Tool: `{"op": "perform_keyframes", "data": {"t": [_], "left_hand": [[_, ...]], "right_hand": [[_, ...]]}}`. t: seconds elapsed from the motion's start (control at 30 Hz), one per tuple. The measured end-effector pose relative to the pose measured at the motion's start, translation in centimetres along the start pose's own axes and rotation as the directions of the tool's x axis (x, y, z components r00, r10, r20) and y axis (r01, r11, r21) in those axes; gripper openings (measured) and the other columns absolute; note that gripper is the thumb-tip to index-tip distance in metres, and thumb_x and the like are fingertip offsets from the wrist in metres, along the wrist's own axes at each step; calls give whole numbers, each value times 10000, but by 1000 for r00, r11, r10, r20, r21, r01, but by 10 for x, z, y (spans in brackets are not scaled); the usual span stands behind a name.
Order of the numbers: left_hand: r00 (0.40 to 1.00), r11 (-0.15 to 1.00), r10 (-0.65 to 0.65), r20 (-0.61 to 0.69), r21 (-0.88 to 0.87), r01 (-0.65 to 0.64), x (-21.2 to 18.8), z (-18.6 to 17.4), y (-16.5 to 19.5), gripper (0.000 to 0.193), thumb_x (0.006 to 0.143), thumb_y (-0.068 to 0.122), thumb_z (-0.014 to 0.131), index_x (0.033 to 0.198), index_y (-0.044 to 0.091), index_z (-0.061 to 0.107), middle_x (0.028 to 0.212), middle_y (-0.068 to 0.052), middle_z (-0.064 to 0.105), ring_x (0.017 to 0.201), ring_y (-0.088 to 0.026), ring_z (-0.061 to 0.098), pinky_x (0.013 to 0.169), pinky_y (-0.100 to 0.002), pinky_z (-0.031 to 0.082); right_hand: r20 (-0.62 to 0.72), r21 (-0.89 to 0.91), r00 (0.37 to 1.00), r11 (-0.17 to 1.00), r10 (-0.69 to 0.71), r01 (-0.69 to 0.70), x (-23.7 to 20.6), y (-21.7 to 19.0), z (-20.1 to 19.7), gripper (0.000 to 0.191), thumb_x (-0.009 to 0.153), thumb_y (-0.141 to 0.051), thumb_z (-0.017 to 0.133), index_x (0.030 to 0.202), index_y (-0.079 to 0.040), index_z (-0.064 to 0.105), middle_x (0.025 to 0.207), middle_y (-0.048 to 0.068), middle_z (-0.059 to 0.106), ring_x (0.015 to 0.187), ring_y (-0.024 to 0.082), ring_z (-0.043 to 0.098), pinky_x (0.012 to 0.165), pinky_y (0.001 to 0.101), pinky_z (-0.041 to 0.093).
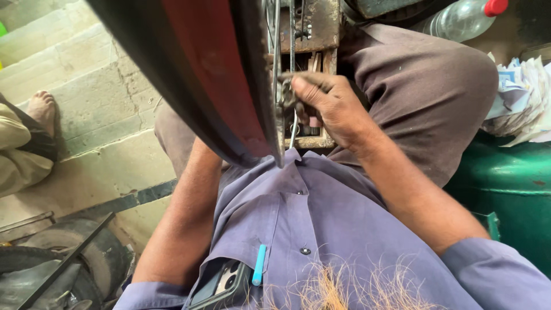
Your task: The person sits on the floor holding a bicycle wheel across their lap and works on its hub and spokes, using a wrench to turn hardware at the hub and manipulating the spokes and rim, at one point lifting and repositioning the wheel on a stand.
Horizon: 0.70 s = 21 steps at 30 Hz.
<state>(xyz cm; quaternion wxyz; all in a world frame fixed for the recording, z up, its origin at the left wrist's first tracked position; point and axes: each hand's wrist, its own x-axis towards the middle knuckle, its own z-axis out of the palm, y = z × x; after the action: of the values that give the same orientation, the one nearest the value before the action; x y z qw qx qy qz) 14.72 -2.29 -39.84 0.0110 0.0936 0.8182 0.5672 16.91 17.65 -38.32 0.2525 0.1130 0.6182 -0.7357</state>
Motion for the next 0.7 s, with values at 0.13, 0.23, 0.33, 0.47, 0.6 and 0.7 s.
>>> {"op": "perform_keyframes", "data": {"t": [0.13, 0.23, 0.33, 0.47, 0.6, 0.7], "left_hand": [[1000, 1000, -25, 8, 2, 25, -3, -4, 3, 292, 1068, 319, 633, 1222, 81, 702, 924, -32, 646, 813, -159, 586, 716, -336, 499], [998, 998, -61, 19, -26, 61, -6, -6, 6, 297, 1057, 326, 629, 1197, 78, 715, 877, -22, 641, 765, -153, 573, 675, -334, 489], [978, 976, -203, 43, -75, 206, -5, -3, 8, 304, 1047, 333, 626, 1172, 76, 727, 830, -13, 635, 717, -147, 560, 634, -332, 480], [986, 987, -160, 54, 3, 160, -3, 4, 2, 323, 1077, 339, 576, 1133, 70, 745, 857, -17, 686, 745, -140, 604, 675, -322, 512], [990, 993, -101, 99, -48, 106, -7, 6, -14, 339, 1123, 337, 541, 1104, 66, 744, 952, -36, 752, 885, -127, 707, 815, -301, 579], [965, 915, 257, 52, 309, -261, -12, -2, -25, 276, 1131, 274, 563, 1193, 76, 745, 1058, -98, 749, 969, -178, 690, 850, -307, 556]], "right_hand": [[133, -31, 988, 997, -72, 77, 4, -1, -1, 383, 1008, -314, 621, 1300, -79, 700, 1016, -90, 722, 864, -8, 620, 767, 151, 528], [133, -34, 991, 999, -27, 32, 12, 1, 1, 353, 1012, -307, 639, 1267, -73, 708, 920, -57, 681, 754, 31, 609, 648, 208, 522], [169, -80, 982, 992, -83, 98, 17, 2, 3, 361, 1037, -296, 660, 1262, -22, 729, 936, -19, 692, 758, 58, 582, 660, 256, 498], [207, -535, 899, 724, -387, 435, 7, 2, 6, 330, 1053, -230, 656, 1268, 17, 694, 999, 102, 727, 876, 221, 674, 772, 359, 555], [298, -772, 852, 417, -431, 480, -14, 4, 10, 299, 990, -104, 622, 1249, 42, 652, 1042, 201, 670, 932, 381, 676, 799, 452, 539], [309, -821, 862, 346, -401, 455, -29, 4, 12, 292, 937, -62, 639, 1210, 42, 643, 1058, 204, 651, 960, 400, 658, 821, 472, 530]]}}
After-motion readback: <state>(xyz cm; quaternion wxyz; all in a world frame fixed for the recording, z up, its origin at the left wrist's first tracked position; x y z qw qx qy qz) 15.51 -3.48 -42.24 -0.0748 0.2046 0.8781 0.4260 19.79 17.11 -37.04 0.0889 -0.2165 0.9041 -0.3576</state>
